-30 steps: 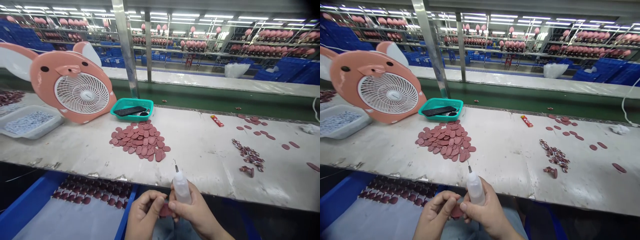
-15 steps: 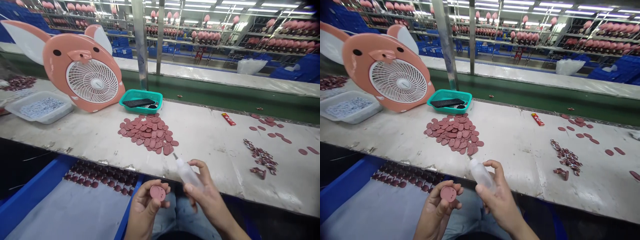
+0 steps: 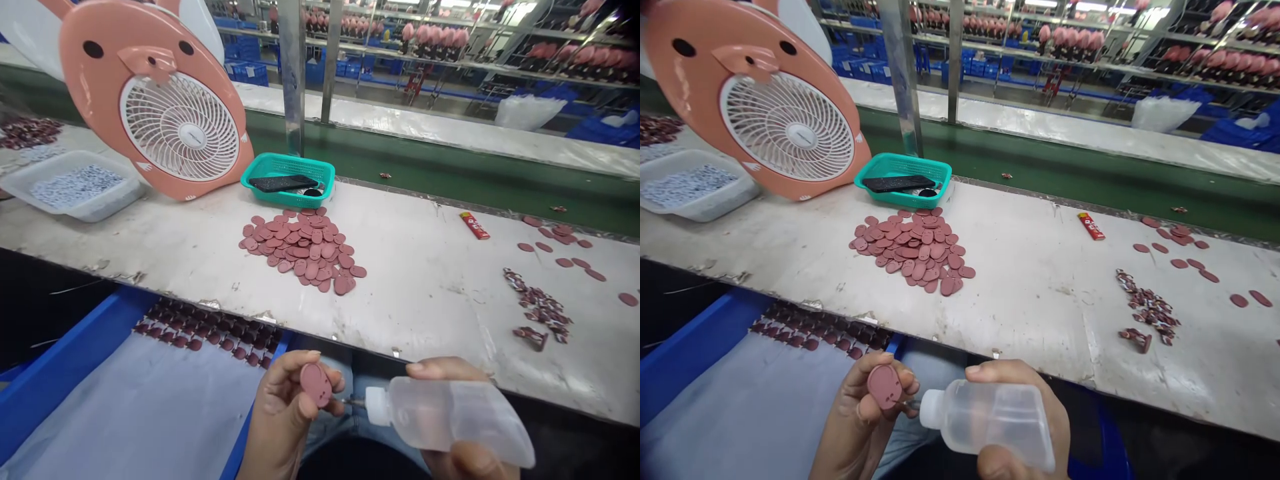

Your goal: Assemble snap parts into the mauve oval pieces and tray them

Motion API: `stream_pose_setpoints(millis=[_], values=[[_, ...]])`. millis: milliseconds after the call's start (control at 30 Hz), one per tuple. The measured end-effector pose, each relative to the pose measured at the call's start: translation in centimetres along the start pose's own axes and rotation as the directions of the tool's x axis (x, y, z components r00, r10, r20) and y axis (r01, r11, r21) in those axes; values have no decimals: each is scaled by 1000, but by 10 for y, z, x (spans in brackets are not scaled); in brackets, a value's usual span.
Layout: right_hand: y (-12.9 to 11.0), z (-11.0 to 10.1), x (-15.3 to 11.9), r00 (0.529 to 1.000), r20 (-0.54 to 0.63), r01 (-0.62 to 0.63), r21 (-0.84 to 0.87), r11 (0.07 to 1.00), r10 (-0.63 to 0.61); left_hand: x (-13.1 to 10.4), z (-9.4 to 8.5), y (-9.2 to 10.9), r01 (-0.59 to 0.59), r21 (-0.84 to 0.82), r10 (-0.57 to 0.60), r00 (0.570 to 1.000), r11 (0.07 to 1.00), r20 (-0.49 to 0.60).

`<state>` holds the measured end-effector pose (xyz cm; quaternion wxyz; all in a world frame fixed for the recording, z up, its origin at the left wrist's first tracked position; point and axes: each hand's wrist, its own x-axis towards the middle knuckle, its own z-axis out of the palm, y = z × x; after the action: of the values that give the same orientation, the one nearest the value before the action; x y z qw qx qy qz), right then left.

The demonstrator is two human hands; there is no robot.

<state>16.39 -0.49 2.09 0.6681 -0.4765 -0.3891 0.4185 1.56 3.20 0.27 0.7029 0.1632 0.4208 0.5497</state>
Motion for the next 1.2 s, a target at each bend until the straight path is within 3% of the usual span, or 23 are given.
stream_pose_setpoints(millis=[200, 433, 667, 867, 1200], values=[[2, -8, 3, 1000, 8, 14, -82, 997, -14, 0, -2, 1, 1, 49, -2, 1000, 999, 6], [-3, 3, 4, 1000, -24, -16, -71, 997, 15, -1, -1, 1, -10, 53, 11, 1000, 999, -6], [-7, 3, 5, 998, -36, 41, -197, 980, -49, 0, -1, 1, 1, 57, 1, 1000, 998, -25], [-2, -4, 10, 998, 18, 67, -154, 986, -65, 3, -2, 1, -1, 36, 1, 1000, 999, -13], [-2, 6, 14, 997, -71, 6, -132, 991, -16, 4, 0, 2, -7, 28, 8, 1000, 1000, -30]])
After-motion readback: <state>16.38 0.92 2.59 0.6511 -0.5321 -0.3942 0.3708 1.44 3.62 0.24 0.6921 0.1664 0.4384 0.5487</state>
